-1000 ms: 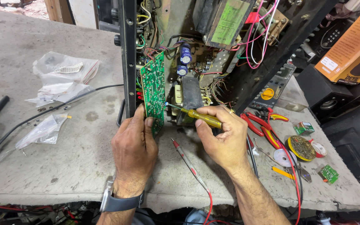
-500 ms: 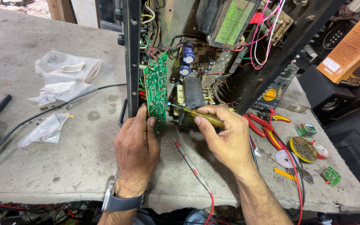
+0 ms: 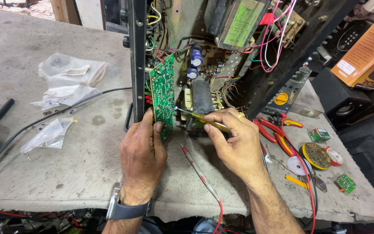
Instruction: The person repairs an audio amplifier on a workbench. They hold a green circuit board, desolder and test points on it with a soldering iron and multimeter probes, retrieve a small component from a plastic parts organizer, solder the component onto the board, and press the board back into the amplifier chassis.
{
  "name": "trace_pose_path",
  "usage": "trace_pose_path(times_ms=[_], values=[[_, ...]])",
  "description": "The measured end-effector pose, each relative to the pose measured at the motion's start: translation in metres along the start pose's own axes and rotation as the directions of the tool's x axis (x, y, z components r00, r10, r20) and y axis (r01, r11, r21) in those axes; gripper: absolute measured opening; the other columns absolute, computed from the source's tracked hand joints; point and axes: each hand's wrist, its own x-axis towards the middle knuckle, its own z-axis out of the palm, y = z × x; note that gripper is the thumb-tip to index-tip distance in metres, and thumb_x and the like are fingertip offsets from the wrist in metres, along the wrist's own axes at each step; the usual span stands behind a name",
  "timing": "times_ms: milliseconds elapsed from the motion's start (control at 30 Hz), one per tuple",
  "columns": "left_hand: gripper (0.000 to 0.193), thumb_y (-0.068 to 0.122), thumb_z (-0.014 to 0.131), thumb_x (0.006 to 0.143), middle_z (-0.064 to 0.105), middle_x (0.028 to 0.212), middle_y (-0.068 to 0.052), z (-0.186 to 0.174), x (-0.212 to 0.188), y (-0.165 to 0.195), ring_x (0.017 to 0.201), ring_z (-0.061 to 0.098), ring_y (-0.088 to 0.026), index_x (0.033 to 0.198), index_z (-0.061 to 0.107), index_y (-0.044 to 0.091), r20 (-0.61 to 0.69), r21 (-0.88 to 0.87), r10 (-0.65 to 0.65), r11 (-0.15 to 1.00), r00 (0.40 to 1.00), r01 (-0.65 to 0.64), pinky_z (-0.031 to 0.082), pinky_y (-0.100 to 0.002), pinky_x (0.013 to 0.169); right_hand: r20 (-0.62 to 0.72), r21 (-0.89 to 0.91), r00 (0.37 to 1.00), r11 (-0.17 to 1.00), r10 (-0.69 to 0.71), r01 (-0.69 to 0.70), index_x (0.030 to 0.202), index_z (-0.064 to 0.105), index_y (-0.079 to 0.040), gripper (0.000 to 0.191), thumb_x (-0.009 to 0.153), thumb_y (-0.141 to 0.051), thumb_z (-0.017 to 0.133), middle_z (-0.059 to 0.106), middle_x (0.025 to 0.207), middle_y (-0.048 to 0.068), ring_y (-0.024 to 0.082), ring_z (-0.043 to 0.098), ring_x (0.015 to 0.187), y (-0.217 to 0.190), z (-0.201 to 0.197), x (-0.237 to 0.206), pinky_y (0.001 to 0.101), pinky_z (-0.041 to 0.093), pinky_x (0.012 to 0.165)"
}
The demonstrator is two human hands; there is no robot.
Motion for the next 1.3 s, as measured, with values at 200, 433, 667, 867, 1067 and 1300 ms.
trace_pose_path(times_ms=[200,433,667,867,1067,1300], values=[[0.031,0.004,0.065,0.099,0.07,0.088,-0.017,0.001,0.0,0.0,0.079,0.068,-0.032,0.128,0.062,-0.005,-0.002,-0.005,0.013,1.0,1.0,-0.013,0.054,-0.042,0.065,0.007,0.01,1.0,1.0,0.012,-0.012,0.106,0.074,-0.004,0.018,0.088,-0.004,0.075,0.075,0.101,0.009,0.018,0.074,0.093,0.0,0.0,0.0,0.0293,0.057,0.083],[0.03,0.005,0.064,0.1,0.07,0.087,-0.017,-0.001,0.001,0.001,0.077,0.068,-0.031,0.128,0.062,-0.005,0.007,-0.004,0.011,1.0,1.0,-0.011,0.053,-0.042,0.064,0.005,0.008,1.0,1.0,0.001,-0.001,0.106,0.074,-0.003,0.018,0.088,-0.004,0.074,0.074,0.101,0.009,0.019,0.073,0.092,-0.002,0.0,0.0,0.029,0.057,0.081],[0.029,0.008,0.067,0.097,0.069,0.081,-0.016,-0.004,0.003,0.004,0.074,0.066,-0.032,0.122,0.064,-0.004,0.005,-0.02,0.018,1.0,1.0,-0.018,0.052,-0.043,0.063,-0.156,-0.038,0.983,0.995,-0.098,0.093,0.106,0.074,0.0,0.018,0.088,-0.003,0.077,0.074,0.101,0.011,0.017,0.072,0.09,-0.013,-0.012,-0.022,0.0275,0.056,0.082],[0.031,0.021,0.073,0.092,0.068,0.071,-0.013,-0.009,0.004,0.004,0.069,0.065,-0.032,0.114,0.067,0.001,0.017,0.027,-0.026,0.999,1.0,0.025,0.051,-0.044,0.058,-0.355,-0.179,0.934,0.983,-0.032,-0.034,0.107,0.074,-0.002,0.019,0.089,-0.007,0.079,0.075,0.101,0.01,0.015,0.07,0.088,0.032,-0.019,-0.103,0.0251,0.053,0.084],[0.032,0.034,0.069,0.093,0.067,0.062,-0.013,-0.025,0.007,0.005,0.059,0.067,-0.034,0.104,0.069,0.004,-0.031,0.07,-0.183,0.98,0.983,0.184,0.049,-0.048,0.05,-0.437,-0.164,0.899,0.979,0.039,-0.122,0.109,0.072,-0.002,0.03,0.089,-0.022,0.079,0.073,0.094,0.014,0.015,0.07,0.074,0.154,-0.004,-0.169,0.0237,0.054,0.075],[0.026,0.034,0.066,0.098,0.066,0.06,-0.011,-0.042,0.008,0.009,0.057,0.066,-0.033,0.092,0.069,0.009,-0.128,0.046,-0.214,0.974,0.968,0.222,0.048,-0.048,0.049,-0.474,-0.187,0.879,0.971,0.043,-0.149,0.109,0.072,-0.003,0.03,0.088,-0.022,0.079,0.074,0.094,0.013,0.015,0.07,0.074,0.196,0.0,-0.181,0.0242,0.054,0.075]])
